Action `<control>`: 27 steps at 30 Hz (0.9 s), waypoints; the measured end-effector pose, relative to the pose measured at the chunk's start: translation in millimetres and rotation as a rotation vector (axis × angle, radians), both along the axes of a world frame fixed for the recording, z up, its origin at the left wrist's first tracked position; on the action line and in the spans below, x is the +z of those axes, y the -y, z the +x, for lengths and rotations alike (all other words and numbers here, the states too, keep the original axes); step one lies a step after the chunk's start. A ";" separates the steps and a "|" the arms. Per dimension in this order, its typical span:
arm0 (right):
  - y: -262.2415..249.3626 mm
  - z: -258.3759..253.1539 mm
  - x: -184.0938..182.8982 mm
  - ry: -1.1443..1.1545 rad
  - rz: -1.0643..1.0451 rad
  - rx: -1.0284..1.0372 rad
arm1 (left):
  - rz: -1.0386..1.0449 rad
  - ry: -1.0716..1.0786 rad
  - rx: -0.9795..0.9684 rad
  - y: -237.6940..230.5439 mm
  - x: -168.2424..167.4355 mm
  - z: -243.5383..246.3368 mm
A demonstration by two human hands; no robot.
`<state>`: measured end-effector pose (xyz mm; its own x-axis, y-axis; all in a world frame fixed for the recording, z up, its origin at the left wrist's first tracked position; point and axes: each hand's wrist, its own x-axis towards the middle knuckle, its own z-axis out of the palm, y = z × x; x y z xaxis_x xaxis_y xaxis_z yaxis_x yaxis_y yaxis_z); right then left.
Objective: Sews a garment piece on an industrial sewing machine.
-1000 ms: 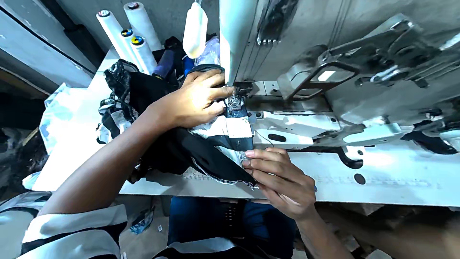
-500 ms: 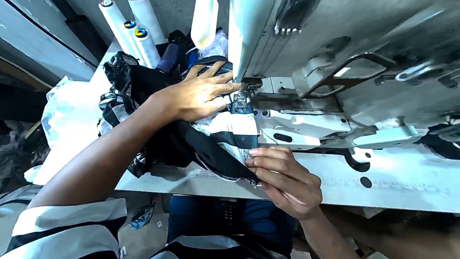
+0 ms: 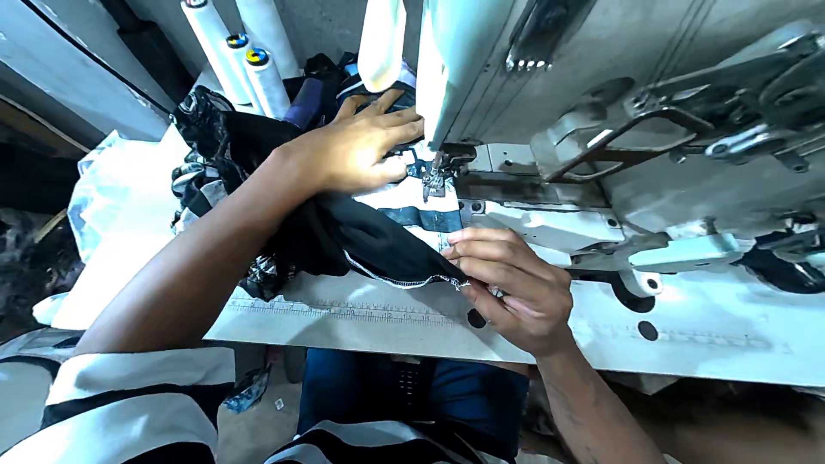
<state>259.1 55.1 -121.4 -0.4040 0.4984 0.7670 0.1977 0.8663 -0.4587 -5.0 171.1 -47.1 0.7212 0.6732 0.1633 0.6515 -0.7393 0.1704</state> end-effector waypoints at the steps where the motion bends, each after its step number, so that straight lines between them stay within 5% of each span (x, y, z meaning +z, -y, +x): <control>1: 2.4 0.4 0.1 0.010 -0.012 -0.016 | 0.040 0.030 -0.008 11.0 3.5 0.5; 6: 43.0 28.0 3.0 0.057 -0.114 -0.338 | 0.193 0.250 -0.084 119.9 -7.7 23.4; 10: 77.9 86.2 -11.7 0.409 -0.350 -0.683 | 0.343 0.446 0.079 164.4 -44.6 51.1; 14: 84.1 103.1 -40.4 0.441 -0.362 -0.728 | 0.283 0.667 0.384 163.2 -51.4 65.7; 17: 84.2 96.1 -33.9 0.358 -0.233 -0.758 | 0.221 0.626 0.537 159.2 -46.3 69.8; 22: 66.1 54.8 9.5 -0.007 -0.178 -0.601 | 0.183 0.652 0.549 155.1 -45.3 67.4; 27: 37.9 3.4 28.1 0.121 -0.188 -0.583 | 0.026 0.779 0.560 152.4 -39.7 60.2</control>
